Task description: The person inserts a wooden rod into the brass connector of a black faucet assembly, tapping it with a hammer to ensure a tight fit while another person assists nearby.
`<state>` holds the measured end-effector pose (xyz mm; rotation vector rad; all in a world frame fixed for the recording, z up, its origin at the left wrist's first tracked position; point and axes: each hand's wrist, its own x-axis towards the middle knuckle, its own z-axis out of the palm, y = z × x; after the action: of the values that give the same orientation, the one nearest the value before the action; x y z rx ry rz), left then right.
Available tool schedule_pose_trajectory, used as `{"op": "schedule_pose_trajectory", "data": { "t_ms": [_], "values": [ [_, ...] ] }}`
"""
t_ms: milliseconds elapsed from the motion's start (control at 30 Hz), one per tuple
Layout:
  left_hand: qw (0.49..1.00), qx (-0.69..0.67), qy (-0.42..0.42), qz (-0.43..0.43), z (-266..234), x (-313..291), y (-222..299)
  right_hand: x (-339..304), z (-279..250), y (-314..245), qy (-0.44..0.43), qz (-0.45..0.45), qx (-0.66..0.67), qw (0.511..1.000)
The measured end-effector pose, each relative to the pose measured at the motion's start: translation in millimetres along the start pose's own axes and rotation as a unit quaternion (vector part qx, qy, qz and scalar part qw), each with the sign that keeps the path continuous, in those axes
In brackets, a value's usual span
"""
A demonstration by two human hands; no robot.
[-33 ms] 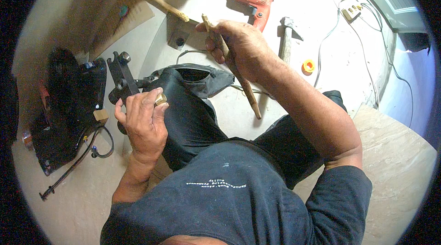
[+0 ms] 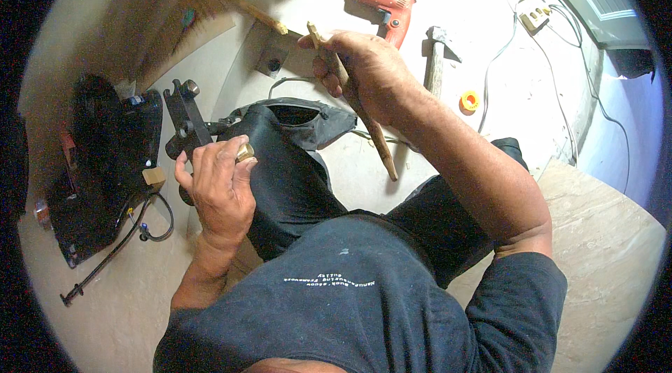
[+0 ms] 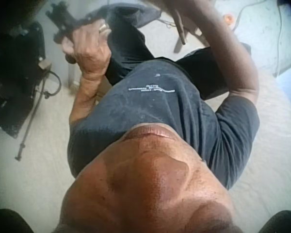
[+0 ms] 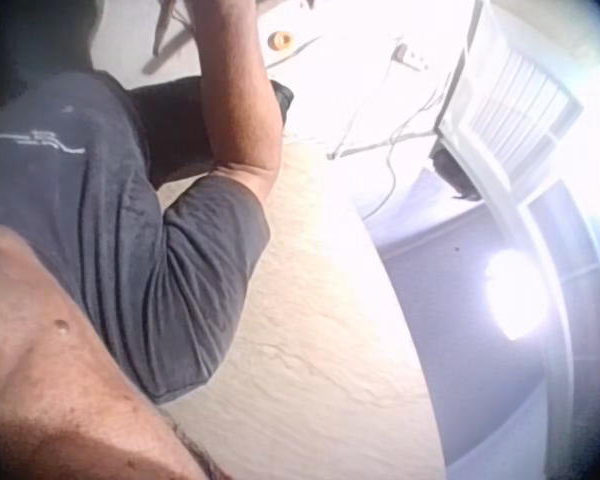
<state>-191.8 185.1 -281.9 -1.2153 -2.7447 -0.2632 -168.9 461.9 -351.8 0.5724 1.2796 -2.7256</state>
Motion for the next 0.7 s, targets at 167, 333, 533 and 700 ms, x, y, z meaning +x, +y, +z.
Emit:
{"op": "schedule_pose_trajectory", "data": {
  "t_ms": [167, 333, 533, 700],
  "values": [
    [1.0, 0.01, -0.007, -0.008, -1, 1, 5, 4, -8, 6, 0.024, -0.024, 0.003, 0.999],
    [1.0, 0.009, -0.005, -0.014, -4, 3, 8, 3, -9, -3, 0.008, -0.069, -0.031, 0.997],
    [1.0, 0.001, -0.005, -0.017, -2, 4, 7, 8, -7, -15, 0.073, -0.044, 0.016, 0.996],
    [1.0, -0.001, -0.004, -0.026, -2, 4, 8, 18, -19, -19, 0.063, -0.047, 0.039, 0.996]
  ]
}}
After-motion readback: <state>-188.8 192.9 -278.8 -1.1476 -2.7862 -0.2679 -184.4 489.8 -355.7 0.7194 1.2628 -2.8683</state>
